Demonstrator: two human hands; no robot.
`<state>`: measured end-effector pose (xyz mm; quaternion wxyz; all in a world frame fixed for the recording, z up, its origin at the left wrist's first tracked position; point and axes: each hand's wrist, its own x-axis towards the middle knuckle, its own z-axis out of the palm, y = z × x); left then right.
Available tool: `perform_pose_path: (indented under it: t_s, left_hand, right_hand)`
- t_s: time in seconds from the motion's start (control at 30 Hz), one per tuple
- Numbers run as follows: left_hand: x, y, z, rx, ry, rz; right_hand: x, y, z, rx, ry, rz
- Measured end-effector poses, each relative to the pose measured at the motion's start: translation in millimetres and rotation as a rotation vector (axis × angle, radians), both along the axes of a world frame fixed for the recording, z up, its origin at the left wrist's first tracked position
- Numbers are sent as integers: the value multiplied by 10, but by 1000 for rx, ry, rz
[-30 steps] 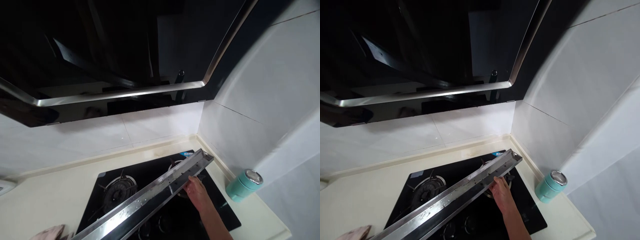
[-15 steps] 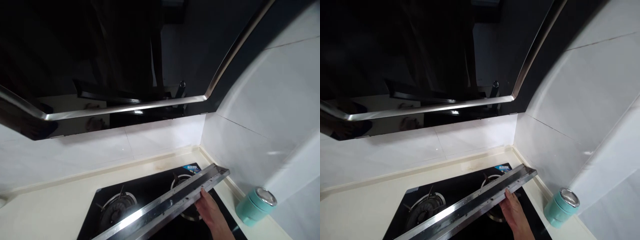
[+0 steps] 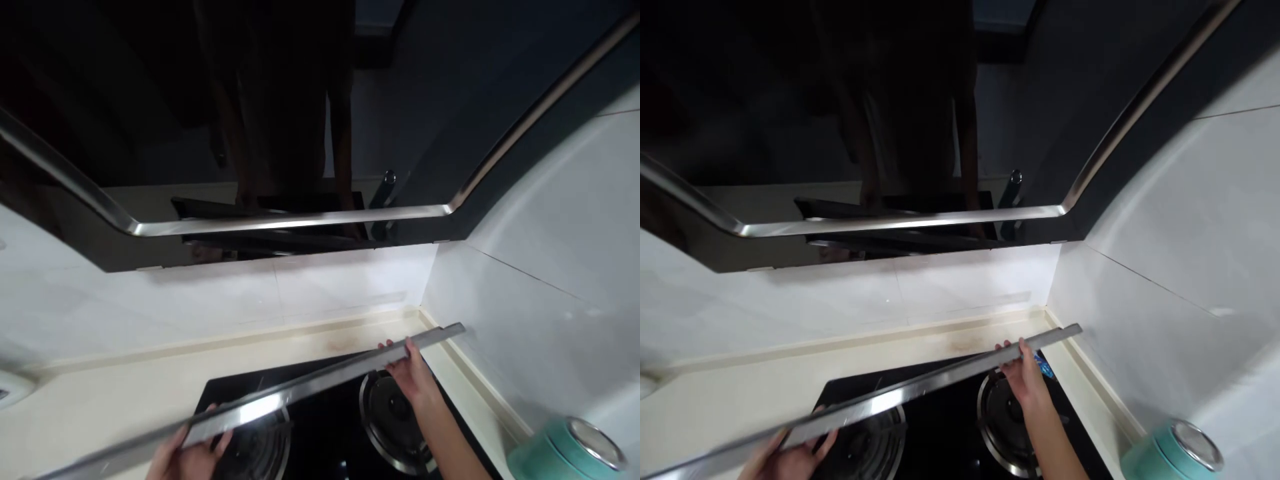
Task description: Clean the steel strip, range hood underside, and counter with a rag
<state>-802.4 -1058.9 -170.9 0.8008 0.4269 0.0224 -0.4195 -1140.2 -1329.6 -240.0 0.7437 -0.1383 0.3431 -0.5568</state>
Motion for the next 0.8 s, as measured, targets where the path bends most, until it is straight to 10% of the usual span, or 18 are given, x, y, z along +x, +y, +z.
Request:
perform_pose_path:
  t_s: [0.17, 0.37, 0.8]
  left_hand:
    - [50, -449, 216, 98, 86, 70]
    - [236, -456, 232, 78, 94, 61]
    - [323, -91, -437, 278, -41, -92]
  right_hand:
    - [264, -439, 223, 253, 229, 1]
    - [40, -325, 160, 148, 95, 110]
    - [3, 119, -112, 168, -145, -92]
